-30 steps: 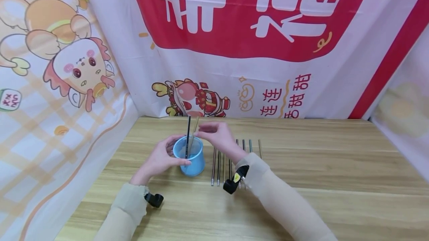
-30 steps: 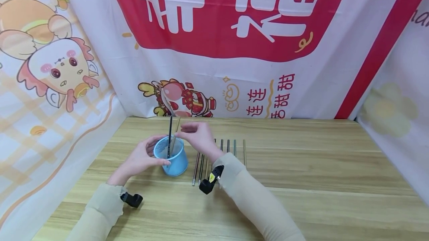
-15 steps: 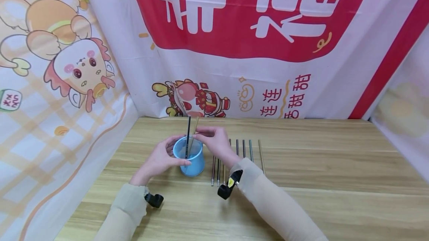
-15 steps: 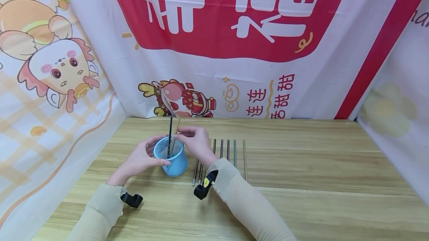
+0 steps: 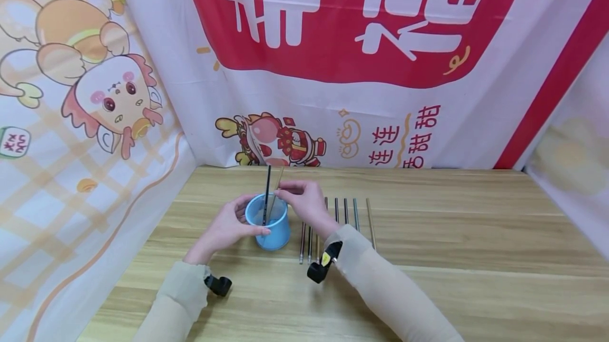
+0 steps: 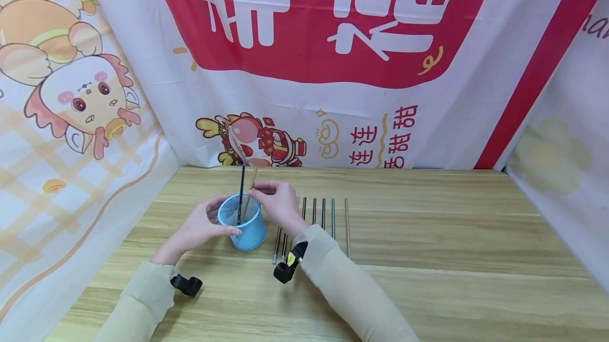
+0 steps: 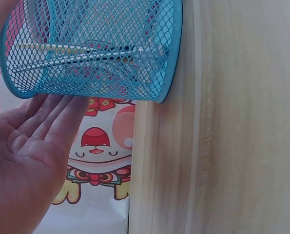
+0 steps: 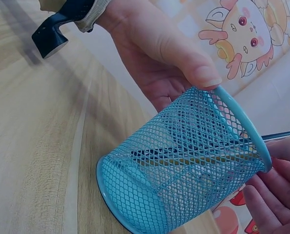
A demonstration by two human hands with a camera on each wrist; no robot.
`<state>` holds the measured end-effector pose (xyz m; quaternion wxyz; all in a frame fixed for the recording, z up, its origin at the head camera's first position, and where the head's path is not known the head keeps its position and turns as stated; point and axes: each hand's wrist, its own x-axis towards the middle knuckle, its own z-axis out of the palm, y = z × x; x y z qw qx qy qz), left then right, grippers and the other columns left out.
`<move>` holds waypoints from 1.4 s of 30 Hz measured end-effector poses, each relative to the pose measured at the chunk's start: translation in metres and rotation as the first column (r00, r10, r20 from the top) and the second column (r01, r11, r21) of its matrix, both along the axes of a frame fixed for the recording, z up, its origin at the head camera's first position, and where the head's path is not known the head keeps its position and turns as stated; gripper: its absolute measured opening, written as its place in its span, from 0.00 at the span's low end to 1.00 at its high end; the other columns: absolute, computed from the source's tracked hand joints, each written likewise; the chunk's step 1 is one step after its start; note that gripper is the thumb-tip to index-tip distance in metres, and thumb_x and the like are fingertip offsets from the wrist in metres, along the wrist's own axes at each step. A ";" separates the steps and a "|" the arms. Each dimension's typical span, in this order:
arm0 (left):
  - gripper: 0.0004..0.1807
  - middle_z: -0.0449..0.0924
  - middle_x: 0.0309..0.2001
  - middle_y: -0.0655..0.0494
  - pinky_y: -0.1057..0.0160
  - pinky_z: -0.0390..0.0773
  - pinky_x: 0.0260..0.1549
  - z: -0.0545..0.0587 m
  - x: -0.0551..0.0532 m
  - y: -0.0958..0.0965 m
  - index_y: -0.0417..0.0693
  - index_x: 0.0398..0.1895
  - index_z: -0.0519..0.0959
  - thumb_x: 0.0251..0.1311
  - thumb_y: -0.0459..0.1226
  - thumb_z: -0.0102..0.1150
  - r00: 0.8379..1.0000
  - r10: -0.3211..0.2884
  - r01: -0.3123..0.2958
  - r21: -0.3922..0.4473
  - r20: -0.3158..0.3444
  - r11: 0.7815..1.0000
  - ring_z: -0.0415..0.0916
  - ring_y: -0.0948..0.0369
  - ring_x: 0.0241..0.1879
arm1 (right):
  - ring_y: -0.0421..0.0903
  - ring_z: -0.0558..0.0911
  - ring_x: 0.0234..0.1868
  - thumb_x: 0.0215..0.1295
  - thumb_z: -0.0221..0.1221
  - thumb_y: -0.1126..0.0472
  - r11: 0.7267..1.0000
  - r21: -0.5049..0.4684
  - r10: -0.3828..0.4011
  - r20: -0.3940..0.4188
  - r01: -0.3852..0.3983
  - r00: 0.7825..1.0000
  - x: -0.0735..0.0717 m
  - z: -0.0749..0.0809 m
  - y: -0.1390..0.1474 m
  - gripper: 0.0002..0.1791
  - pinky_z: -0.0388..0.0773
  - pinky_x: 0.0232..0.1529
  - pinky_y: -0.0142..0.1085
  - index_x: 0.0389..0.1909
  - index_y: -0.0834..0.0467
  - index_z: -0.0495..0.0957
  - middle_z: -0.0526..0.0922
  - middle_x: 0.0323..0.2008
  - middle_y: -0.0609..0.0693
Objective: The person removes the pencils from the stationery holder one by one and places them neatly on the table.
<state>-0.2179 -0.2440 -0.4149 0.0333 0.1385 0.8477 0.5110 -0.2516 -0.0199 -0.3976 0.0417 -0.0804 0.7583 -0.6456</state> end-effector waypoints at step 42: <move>0.45 0.73 0.65 0.43 0.46 0.68 0.67 0.000 -0.001 0.000 0.42 0.70 0.68 0.50 0.42 0.81 1.000 -0.012 0.012 -0.002 0.005 1.000 0.71 0.46 0.65 | 0.51 0.88 0.40 0.63 0.71 0.61 0.939 -0.341 -0.103 -0.163 0.042 0.981 -0.001 0.039 0.030 0.12 0.86 0.47 0.39 0.45 0.60 0.83 0.88 0.40 0.54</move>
